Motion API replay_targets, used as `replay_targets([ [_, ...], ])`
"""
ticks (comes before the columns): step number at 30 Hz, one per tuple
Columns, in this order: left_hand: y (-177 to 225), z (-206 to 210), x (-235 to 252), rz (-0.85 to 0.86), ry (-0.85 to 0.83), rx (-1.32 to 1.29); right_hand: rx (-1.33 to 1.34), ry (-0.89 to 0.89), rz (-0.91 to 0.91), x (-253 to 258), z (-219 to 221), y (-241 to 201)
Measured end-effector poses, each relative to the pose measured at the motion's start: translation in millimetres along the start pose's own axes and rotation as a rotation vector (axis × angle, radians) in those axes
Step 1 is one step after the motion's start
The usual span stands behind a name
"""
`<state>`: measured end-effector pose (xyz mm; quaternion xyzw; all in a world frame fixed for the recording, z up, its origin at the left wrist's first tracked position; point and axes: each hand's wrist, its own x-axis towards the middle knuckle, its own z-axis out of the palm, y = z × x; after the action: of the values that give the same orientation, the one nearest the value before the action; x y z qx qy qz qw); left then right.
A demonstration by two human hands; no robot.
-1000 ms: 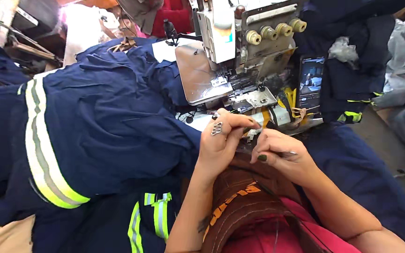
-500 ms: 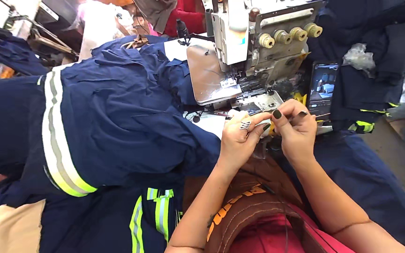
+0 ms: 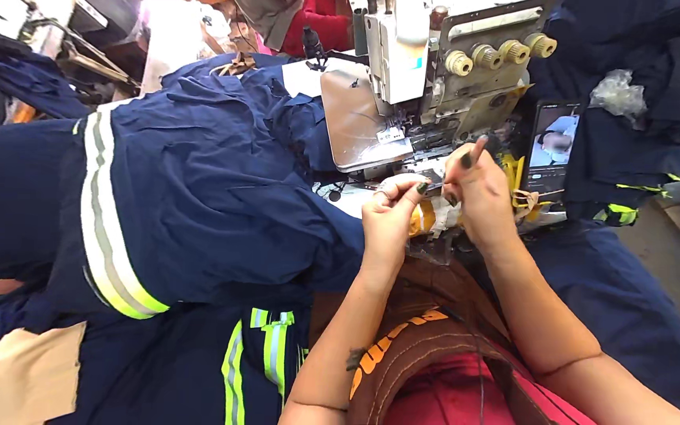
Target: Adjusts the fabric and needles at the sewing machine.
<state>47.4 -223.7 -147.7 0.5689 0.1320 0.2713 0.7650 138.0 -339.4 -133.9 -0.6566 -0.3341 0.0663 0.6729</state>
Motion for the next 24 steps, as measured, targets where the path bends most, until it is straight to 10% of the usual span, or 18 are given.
replay_targets([
  [7, 5.0, -4.8, 12.5, -0.353, 0.134, -0.642, 0.347, 0.003, 0.085, -0.7, -16.9, -23.2],
  [24, -3.1, -4.8, 3.4, -0.3, 0.054, -0.883, 0.358, 0.142, -0.29, -12.8, 15.7, -10.9],
])
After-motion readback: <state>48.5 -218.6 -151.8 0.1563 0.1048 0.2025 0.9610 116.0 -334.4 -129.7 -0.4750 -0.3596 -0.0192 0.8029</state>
